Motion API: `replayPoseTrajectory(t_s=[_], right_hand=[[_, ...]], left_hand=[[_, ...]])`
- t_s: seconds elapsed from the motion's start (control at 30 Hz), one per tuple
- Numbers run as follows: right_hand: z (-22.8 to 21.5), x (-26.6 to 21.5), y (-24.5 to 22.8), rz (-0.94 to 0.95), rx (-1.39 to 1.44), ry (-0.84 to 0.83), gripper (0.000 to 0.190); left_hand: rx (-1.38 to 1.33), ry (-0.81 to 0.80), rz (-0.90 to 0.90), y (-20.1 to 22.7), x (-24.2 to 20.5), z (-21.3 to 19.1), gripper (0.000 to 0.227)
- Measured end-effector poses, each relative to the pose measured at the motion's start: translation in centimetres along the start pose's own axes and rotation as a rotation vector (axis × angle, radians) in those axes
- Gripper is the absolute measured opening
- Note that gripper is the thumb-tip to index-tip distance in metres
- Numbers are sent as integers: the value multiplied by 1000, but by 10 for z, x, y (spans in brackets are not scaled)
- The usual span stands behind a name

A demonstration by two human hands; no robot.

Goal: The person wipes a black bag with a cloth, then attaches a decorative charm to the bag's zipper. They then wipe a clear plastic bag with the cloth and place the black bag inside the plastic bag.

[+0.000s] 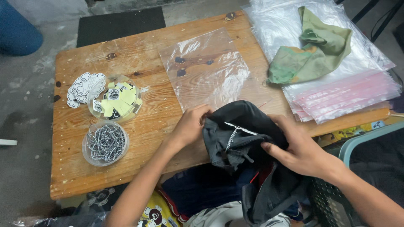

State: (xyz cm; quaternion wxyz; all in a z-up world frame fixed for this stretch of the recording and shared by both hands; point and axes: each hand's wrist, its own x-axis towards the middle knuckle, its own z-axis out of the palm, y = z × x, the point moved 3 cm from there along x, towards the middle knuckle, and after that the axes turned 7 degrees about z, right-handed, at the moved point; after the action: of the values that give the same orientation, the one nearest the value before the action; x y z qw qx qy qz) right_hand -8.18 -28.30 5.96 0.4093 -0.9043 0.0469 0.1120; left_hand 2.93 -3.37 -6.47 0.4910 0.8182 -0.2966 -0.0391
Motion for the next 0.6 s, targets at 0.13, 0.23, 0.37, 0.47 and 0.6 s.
replayPoseTrajectory(t_s=[0.13, 0.23, 0.37, 0.47, 0.6], right_hand=[[1, 6, 12, 36, -20, -2, 59], [3, 11, 21, 116, -27, 27, 60], [3, 21, 14, 217, -78, 52, 59], [4, 31, 2, 228, -208, 33, 61], [2, 53, 5, 201, -341, 48, 56]], left_hand=[[-60, 104, -63, 29, 10, -16, 7], [-120, 120, -68, 31, 14, -22, 10], [-38, 116, -1, 46, 26, -27, 7], [55, 109, 88, 65, 36, -30, 10], [171, 101, 182, 85, 46, -35, 11]])
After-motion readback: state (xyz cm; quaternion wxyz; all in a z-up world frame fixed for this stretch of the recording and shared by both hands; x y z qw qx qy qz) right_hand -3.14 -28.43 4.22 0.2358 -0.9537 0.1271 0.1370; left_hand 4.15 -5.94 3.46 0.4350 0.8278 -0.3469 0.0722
